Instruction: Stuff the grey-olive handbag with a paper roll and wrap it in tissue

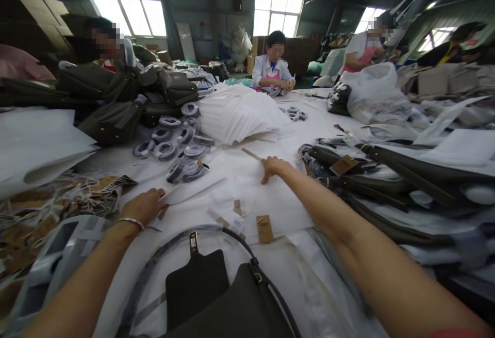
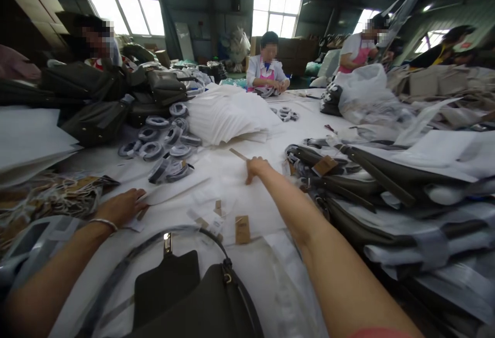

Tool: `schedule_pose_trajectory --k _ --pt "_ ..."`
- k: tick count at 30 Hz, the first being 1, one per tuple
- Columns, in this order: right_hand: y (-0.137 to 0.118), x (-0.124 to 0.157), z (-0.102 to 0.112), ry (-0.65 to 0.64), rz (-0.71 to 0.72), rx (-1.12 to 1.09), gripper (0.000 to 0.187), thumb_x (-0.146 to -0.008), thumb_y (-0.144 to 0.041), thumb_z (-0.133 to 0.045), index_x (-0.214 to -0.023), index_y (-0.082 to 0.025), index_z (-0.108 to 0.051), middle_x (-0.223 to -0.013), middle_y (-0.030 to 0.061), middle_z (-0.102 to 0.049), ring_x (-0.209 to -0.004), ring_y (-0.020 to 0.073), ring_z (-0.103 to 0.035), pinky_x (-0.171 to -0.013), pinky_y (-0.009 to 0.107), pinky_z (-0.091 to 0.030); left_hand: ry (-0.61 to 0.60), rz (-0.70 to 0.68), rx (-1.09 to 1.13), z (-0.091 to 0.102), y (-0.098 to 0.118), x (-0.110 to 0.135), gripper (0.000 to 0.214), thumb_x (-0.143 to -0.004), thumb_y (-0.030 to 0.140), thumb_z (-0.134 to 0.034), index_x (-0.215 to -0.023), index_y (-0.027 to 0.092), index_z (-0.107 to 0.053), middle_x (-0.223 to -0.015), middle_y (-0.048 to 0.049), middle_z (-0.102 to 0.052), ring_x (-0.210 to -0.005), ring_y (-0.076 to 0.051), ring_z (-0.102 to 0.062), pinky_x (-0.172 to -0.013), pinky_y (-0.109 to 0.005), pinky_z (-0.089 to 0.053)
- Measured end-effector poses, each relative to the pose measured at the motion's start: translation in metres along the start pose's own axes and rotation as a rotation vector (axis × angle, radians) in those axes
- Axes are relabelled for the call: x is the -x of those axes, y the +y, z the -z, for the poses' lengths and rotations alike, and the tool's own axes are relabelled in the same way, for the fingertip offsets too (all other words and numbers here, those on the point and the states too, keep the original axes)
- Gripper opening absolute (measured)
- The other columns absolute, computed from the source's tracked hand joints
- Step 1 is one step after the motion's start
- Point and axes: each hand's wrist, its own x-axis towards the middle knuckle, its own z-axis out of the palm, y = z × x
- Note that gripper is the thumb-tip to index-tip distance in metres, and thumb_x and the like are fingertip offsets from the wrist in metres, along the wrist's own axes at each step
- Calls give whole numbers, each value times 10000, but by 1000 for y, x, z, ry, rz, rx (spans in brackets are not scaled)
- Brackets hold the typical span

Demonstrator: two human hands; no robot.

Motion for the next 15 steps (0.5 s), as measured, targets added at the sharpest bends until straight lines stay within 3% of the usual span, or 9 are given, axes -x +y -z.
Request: schedule_pose_trajectory --k 3,4,6,8,11,15 --pt "-45 20 -20 28 120 -23 735 -832 -396 -692 -1487 -268 -385 -1561 156 -334 -1424 353 -328 -1104 577 -337 -56 -9 19 1 0 -3 510 -920 434 -389 -1295 134 -559 -1251 -191 -606 -1103 -363 -635 -926 -466 -470" --pt "-59 27 -33 34 164 -39 702 -888 -464 -605 -1510 -265 -348 -1595 155 -274 -1450 365 -278 -1113 602 -308 -59 -8 27 2 1 -3 553 -906 486 -409 -1305 131 -554 -1258 -196 -606 -1106 -369 -634 -926 -470 -471" --pt "-81 40 -62 108 253 -65 735 -957 -558 -434 -1569 -223 -201 -1647 153 -97 -1505 374 -73 -1158 655 -137 -36 2 23 5 8 0 546 -901 514 -424 -1282 150 -568 -1254 -190 -616 -1098 -370 -640 -903 -467 -483" --pt "-92 46 -89 246 385 -104 743 -979 -619 -310 -1577 -198 -179 -1652 145 -62 -1512 358 10 -1174 640 -14 5 25 10 9 19 5 412 -937 438 -411 -1199 183 -601 -1216 -166 -640 -1063 -353 -658 -868 -458 -499" --pt "-93 43 -108 403 493 -140 766 -967 -674 -258 -1553 -181 -277 -1635 167 -151 -1507 368 -57 -1181 618 -4 48 59 48 16 38 10 280 -986 328 -412 -1087 184 -629 -1133 -139 -669 -1010 -338 -676 -857 -484 -511" --pt "-92 39 -110 416 497 -87 751 -968 -669 -280 -1544 -189 -312 -1622 172 -204 -1496 376 -133 -1180 612 -76 88 143 224 29 52 36 205 -973 287 -557 -1090 137 -635 -1131 -109 -660 -1041 -271 -649 -925 -496 -512"
